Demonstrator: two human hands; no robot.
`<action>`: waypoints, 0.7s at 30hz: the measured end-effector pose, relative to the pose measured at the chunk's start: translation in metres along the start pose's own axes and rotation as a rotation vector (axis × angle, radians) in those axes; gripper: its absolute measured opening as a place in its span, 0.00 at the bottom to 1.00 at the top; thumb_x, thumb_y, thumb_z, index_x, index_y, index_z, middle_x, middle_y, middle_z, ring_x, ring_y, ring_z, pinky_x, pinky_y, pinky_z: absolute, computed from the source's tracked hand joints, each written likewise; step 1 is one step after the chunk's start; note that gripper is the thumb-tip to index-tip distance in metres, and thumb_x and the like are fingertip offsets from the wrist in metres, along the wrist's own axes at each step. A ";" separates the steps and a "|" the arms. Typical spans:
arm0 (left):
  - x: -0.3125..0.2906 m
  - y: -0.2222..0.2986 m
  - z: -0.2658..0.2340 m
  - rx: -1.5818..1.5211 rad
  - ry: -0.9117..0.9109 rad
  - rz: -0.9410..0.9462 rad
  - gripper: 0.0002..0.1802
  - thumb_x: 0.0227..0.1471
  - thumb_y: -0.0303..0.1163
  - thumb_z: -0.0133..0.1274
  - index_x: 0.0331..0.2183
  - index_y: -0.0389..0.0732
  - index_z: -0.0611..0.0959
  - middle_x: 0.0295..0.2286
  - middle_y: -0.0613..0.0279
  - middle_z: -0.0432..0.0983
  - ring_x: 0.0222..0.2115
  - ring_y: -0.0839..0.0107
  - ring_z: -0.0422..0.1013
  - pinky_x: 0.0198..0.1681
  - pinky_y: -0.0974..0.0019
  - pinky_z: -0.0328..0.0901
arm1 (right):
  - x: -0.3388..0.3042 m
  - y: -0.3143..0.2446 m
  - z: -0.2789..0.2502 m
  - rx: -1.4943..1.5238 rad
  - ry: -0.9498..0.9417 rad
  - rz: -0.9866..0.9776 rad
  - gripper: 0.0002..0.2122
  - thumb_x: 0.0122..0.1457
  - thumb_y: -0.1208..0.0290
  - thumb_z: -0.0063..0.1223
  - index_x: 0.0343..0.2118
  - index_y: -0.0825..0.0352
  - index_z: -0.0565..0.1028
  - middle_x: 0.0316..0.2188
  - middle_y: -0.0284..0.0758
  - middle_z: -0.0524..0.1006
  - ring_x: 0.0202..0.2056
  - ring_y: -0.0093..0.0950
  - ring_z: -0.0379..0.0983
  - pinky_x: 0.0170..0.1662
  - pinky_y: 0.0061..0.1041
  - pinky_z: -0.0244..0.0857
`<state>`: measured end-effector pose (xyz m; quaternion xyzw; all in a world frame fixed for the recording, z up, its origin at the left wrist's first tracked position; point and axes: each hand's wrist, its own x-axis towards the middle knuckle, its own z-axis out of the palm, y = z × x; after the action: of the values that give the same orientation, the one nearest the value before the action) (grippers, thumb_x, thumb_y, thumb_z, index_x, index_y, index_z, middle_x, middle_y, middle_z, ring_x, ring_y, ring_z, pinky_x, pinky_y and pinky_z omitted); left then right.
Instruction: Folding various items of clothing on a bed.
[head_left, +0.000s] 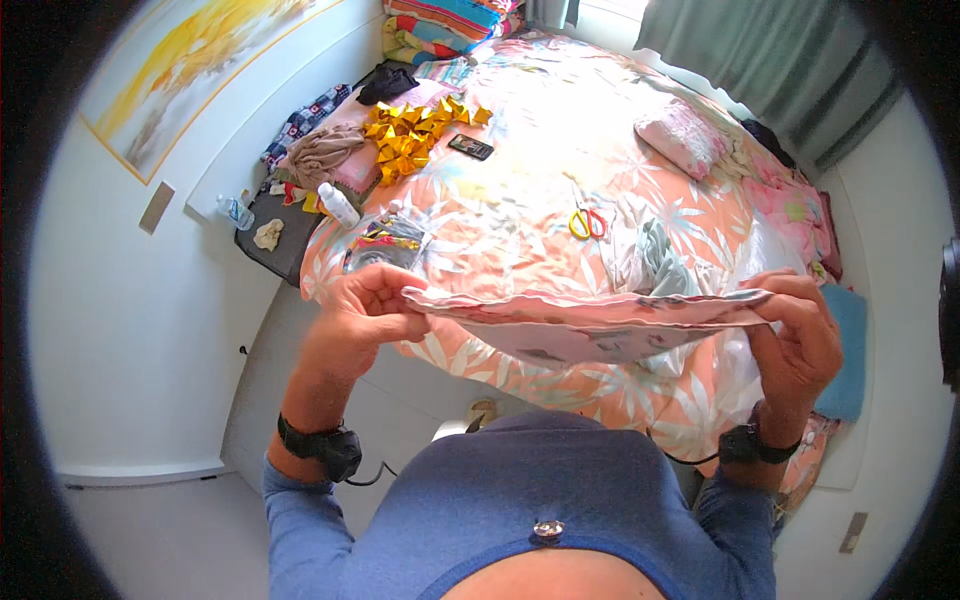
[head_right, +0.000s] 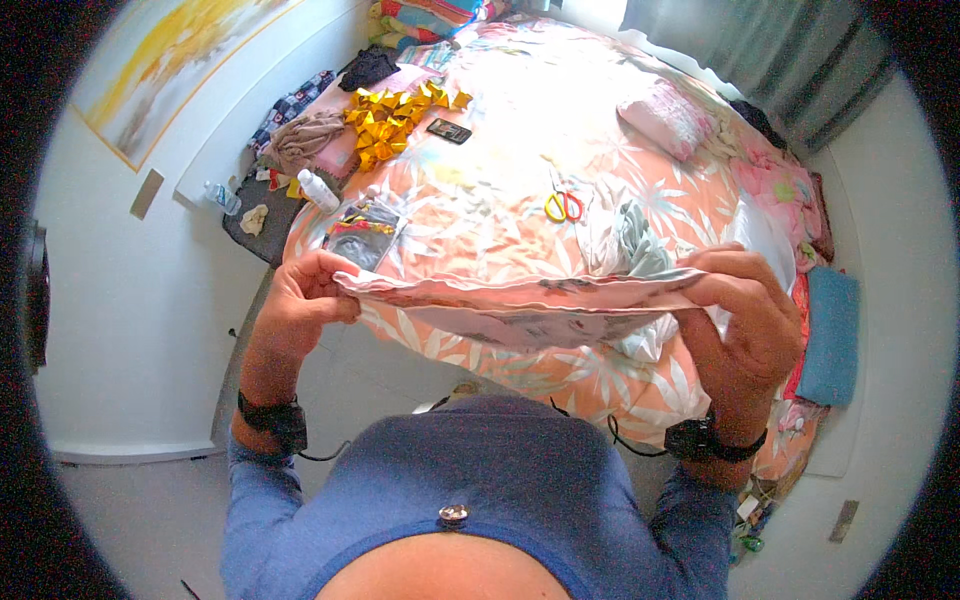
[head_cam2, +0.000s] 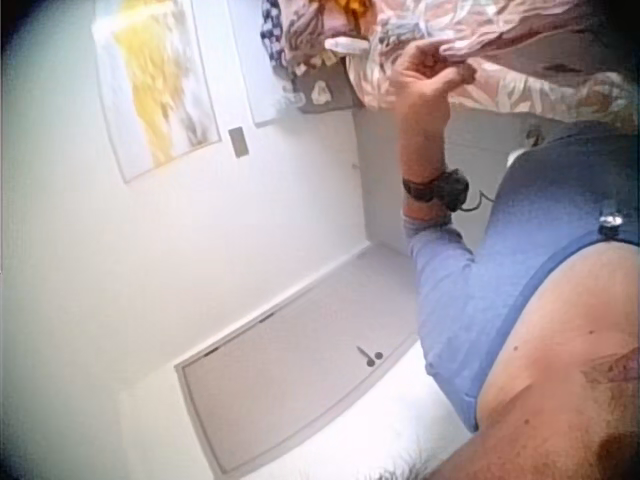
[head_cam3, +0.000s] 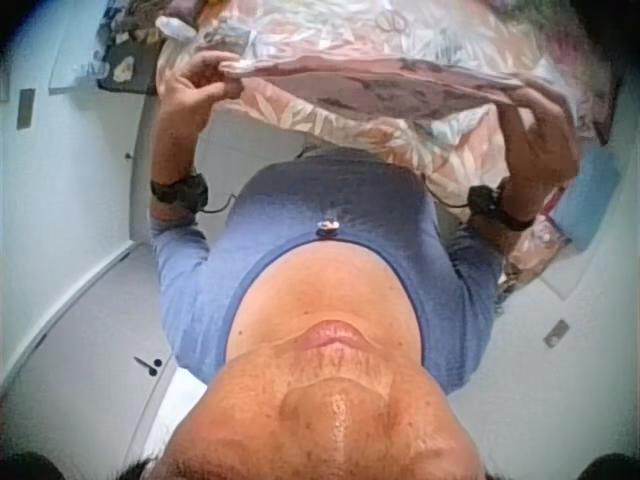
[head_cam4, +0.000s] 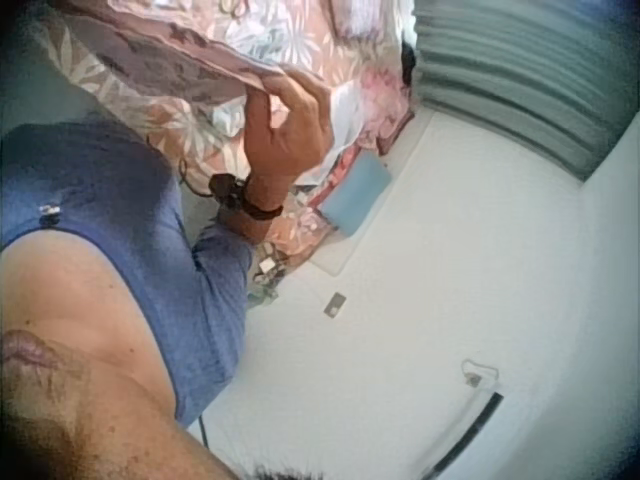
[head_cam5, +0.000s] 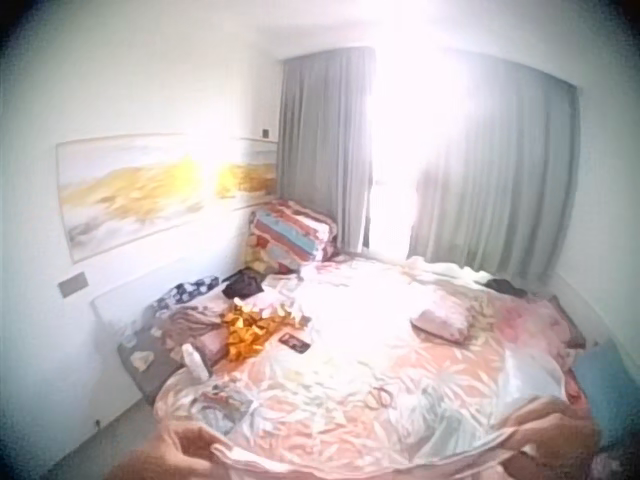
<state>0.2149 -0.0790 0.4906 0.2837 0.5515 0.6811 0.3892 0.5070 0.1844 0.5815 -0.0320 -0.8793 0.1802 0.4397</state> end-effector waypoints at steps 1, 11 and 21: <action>-0.001 -0.001 0.001 -0.004 -0.054 -0.001 0.14 0.46 0.16 0.58 0.38 0.32 0.78 0.31 0.58 0.79 0.31 0.73 0.78 0.36 0.69 0.74 | 0.001 -0.002 -0.003 0.001 0.024 0.001 0.10 0.42 0.86 0.63 0.27 0.69 0.73 0.29 0.39 0.77 0.33 0.32 0.76 0.37 0.28 0.69; 0.012 -0.022 0.028 0.154 -0.033 0.446 0.09 0.55 0.22 0.55 0.39 0.37 0.75 0.33 0.68 0.73 0.32 0.82 0.71 0.36 0.76 0.69 | -0.005 0.005 -0.024 0.098 0.074 0.046 0.10 0.45 0.84 0.63 0.26 0.70 0.70 0.27 0.39 0.74 0.32 0.32 0.73 0.38 0.30 0.68; 0.019 -0.023 0.038 -0.191 -0.146 0.476 0.17 0.52 0.18 0.56 0.42 0.40 0.70 0.33 0.63 0.74 0.35 0.78 0.73 0.38 0.75 0.70 | -0.021 0.025 -0.038 0.180 0.173 0.212 0.08 0.49 0.83 0.62 0.27 0.71 0.71 0.30 0.40 0.75 0.34 0.28 0.71 0.38 0.25 0.67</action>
<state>0.2405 -0.0411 0.4764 0.4156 0.3729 0.7803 0.2817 0.5469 0.2138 0.5779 -0.1003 -0.8102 0.3002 0.4933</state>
